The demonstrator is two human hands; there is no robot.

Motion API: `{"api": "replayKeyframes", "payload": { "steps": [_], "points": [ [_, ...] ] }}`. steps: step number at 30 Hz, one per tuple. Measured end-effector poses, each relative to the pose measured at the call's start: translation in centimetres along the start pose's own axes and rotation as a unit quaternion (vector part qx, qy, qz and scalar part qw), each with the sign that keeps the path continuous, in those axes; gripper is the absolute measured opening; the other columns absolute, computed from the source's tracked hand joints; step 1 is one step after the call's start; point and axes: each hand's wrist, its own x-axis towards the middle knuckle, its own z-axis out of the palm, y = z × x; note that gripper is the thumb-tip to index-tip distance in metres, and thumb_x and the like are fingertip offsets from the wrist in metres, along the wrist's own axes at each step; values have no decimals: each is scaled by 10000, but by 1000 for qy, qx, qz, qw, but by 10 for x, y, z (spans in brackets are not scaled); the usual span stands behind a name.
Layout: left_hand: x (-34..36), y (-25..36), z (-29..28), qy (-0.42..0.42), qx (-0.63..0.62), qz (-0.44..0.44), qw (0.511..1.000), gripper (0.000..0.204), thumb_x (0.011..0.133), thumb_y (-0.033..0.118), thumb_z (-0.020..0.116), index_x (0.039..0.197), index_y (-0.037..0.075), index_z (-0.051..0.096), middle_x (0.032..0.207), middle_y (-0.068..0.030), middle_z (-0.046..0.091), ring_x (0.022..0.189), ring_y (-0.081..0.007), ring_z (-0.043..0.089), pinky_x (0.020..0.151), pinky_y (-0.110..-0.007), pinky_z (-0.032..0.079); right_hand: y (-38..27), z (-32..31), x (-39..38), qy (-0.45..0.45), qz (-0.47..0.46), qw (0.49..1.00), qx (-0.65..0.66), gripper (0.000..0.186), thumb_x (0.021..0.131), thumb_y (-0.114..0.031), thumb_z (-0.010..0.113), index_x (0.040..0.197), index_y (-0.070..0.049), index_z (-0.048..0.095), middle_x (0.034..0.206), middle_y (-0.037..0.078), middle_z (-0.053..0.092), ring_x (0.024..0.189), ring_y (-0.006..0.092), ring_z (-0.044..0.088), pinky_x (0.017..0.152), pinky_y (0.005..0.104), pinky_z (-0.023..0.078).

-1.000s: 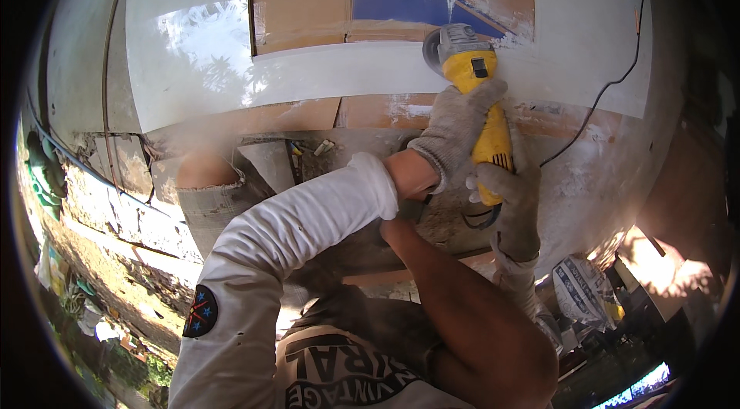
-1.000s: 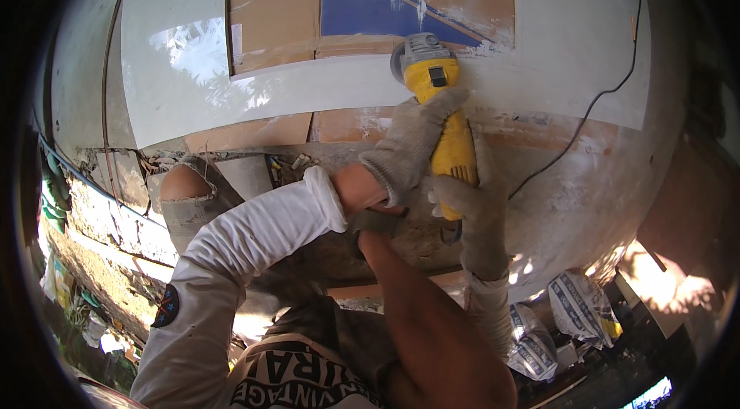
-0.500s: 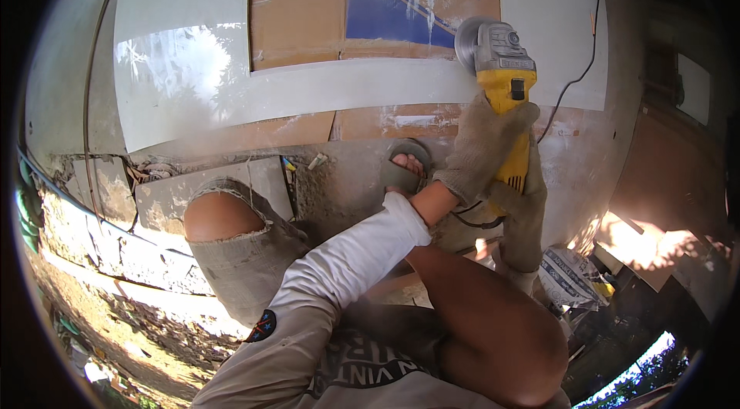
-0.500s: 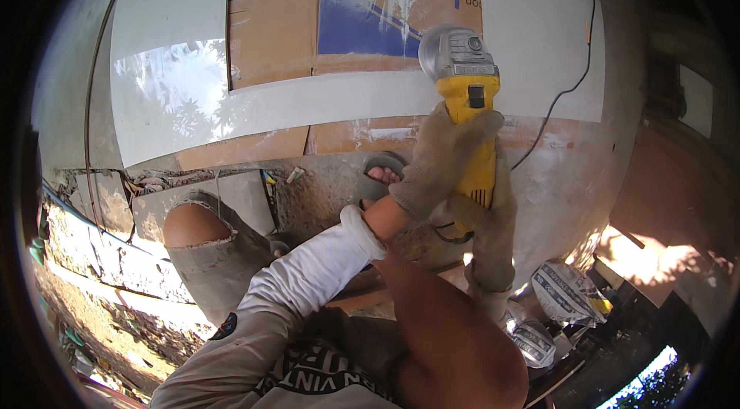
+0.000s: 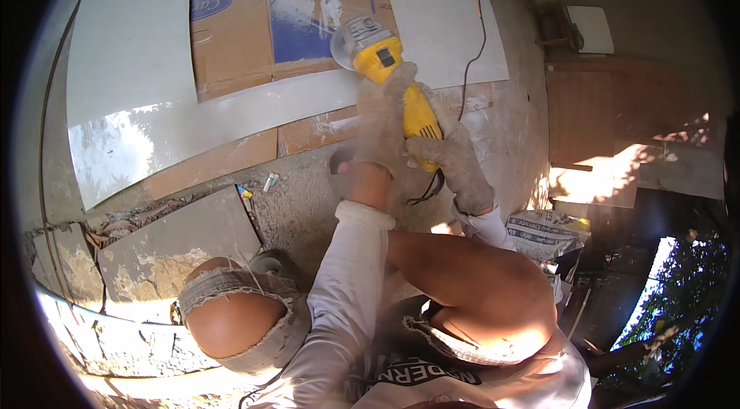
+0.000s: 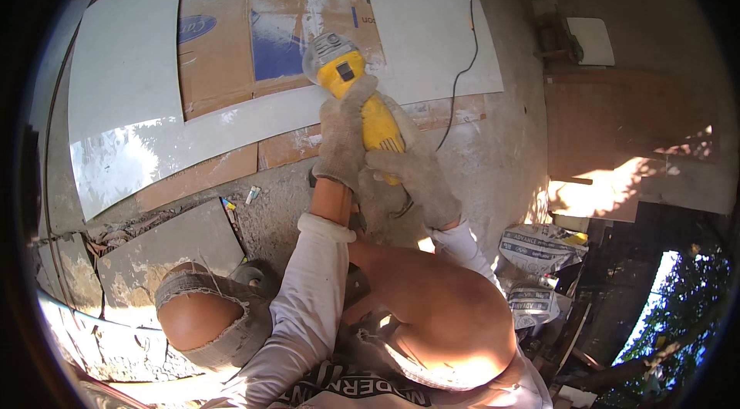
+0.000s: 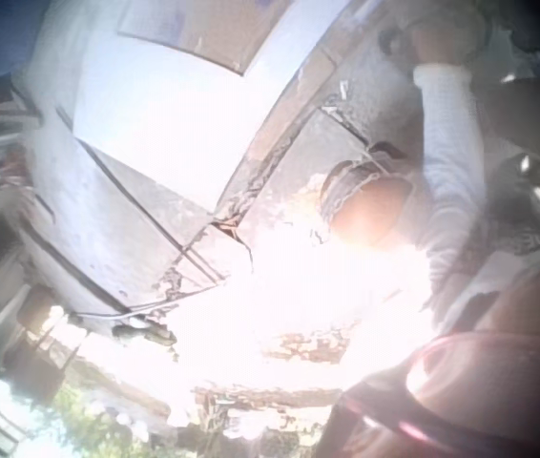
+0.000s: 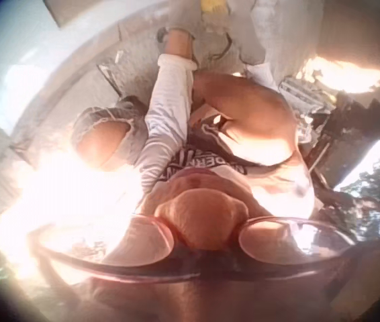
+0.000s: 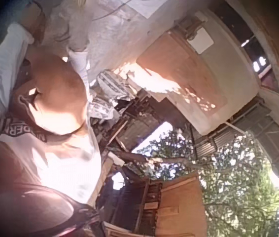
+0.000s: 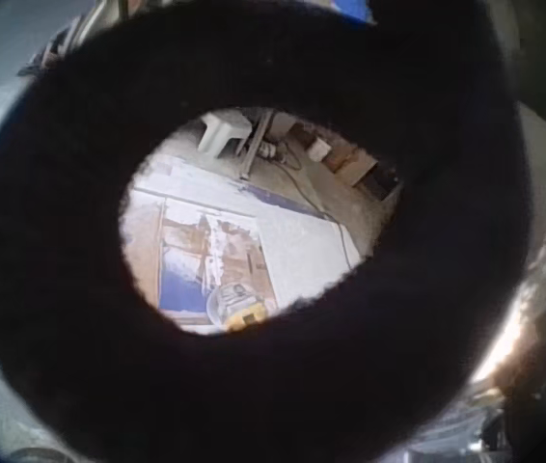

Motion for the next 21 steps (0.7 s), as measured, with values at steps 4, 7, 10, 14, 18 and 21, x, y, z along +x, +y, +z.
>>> {"api": "replayKeyframes", "payload": {
  "steps": [4, 7, 10, 14, 18, 21],
  "points": [
    [23, 16, -13, 12, -36, 10, 999, 474, 955, 245, 897, 1258, -26, 652, 1058, -138, 741, 862, -258, 783, 776, -413, 696, -6, 9, 14, -39, -73, 992, -96, 1027, 871, -192, 861, 1764, -21, 383, 1335, 163, 724, 1026, 217, 750, 756, 321, 627],
    [35, 17, -17, -21, -74, 24, 997, 443, 982, 243, 881, 1259, -14, 649, 1059, -133, 745, 884, -264, 794, 793, -418, 715, -10, 13, 24, -5, -170, 951, -258, 1060, 869, -253, 867, 1764, -9, 354, 1327, 247, 743, 1063, 316, 774, 758, 375, 631],
    [28, 32, -20, -22, -87, 48, 995, 403, 999, 230, 866, 1256, 8, 650, 1053, -125, 743, 881, -265, 794, 777, -414, 718, -24, 13, 19, -32, -193, 931, -307, 1098, 865, -265, 872, 1768, 1, 307, 1307, 309, 743, 1099, 390, 777, 791, 424, 634],
    [16, 52, -9, -53, -85, 98, 990, 382, 1014, 231, 851, 1258, 20, 646, 1030, -122, 739, 866, -261, 792, 737, -409, 716, -43, 17, 23, -34, -226, 920, -320, 1096, 887, -297, 892, 1759, 7, 302, 1249, 254, 743, 990, 324, 773, 801, 392, 635],
    [17, 47, -4, -54, -70, 134, 987, 375, 1029, 261, 834, 1244, 22, 641, 998, -125, 736, 851, -263, 790, 746, -437, 717, -28, -10, 15, -123, -83, 987, -57, 985, 957, -308, 877, 1729, 29, 366, 1217, 185, 730, 876, 208, 732, 736, 319, 603],
    [28, 43, -6, -56, -39, 158, 985, 390, 1033, 297, 828, 1234, 24, 636, 981, -132, 734, 843, -275, 790, 764, -455, 719, 3, -51, 13, -285, -9, 953, 106, 870, 1022, -279, 830, 1714, 48, 418, 1168, 120, 742, 785, 120, 681, 683, 266, 555]
  ]
}}
